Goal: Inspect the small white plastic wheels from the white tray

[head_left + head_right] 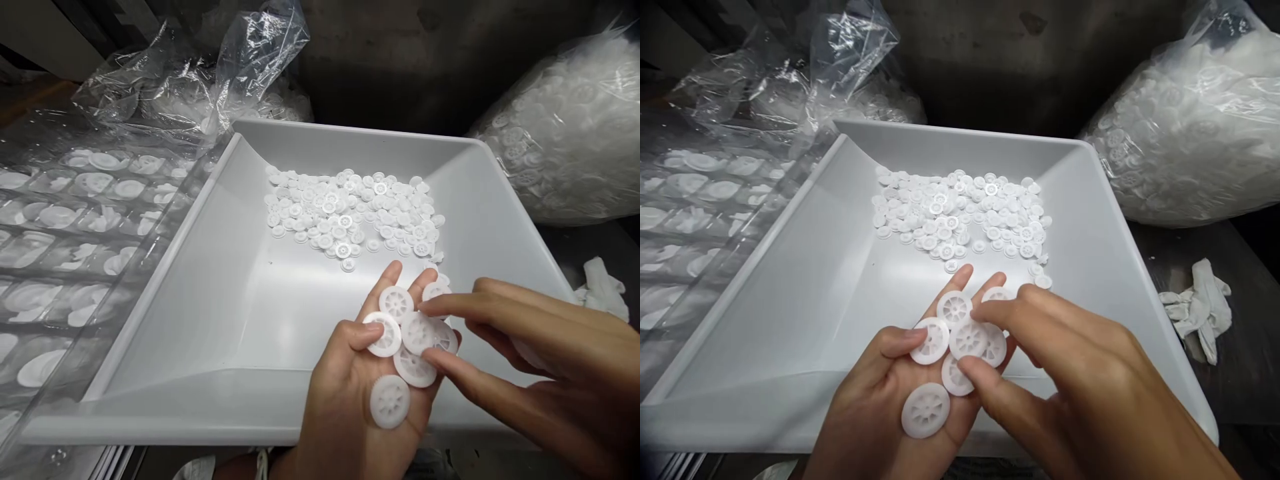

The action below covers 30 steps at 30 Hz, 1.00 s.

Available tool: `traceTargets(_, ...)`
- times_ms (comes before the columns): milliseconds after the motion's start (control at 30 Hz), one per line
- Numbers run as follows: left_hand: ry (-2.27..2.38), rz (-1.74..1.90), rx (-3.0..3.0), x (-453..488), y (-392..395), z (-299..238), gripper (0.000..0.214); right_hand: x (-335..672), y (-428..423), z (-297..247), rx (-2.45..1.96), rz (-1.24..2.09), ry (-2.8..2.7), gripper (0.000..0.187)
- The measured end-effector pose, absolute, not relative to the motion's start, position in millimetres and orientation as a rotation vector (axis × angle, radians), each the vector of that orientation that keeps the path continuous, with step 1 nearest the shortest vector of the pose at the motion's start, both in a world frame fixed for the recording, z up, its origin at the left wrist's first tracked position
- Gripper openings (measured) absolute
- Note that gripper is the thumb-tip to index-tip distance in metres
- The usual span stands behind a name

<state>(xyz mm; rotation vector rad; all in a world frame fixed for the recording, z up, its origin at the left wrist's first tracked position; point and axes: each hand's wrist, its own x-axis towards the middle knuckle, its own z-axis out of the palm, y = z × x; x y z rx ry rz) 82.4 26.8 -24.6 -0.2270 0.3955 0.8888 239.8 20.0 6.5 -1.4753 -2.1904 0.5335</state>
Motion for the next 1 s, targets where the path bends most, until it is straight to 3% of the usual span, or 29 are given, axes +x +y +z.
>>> traceTargets(167, 0.389, 0.873, -0.233, 79.5, 27.3, -25.7, 0.057, 233.7, 28.9, 4.7, -1.476, 0.626, -2.231, 0.015)
traceTargets(333, 0.388, 0.852, -0.229, 80.5, 25.6, -26.3, 0.057, 236.0, 27.3, 2.1, -1.530, 0.751, -2.200, 0.024)
traceTargets(633, 0.396, 0.855, -0.245, 81.5, 27.9, -24.2, 0.059, 240.2, 27.8, -3.3, -1.473, 0.667, -2.213, 0.027)
traceTargets(833, 0.389, 0.871, -0.253, 81.3, 29.0, -23.7, 0.060, 234.9, 22.1, 1.6, -1.521, 0.857, -1.974, 0.015)
traceTargets(1000, 0.343, 0.898, -0.262, 81.7, 27.9, -23.9, 0.057, 223.5, 26.3, -0.5, -1.549, 0.907, -1.633, 0.031)
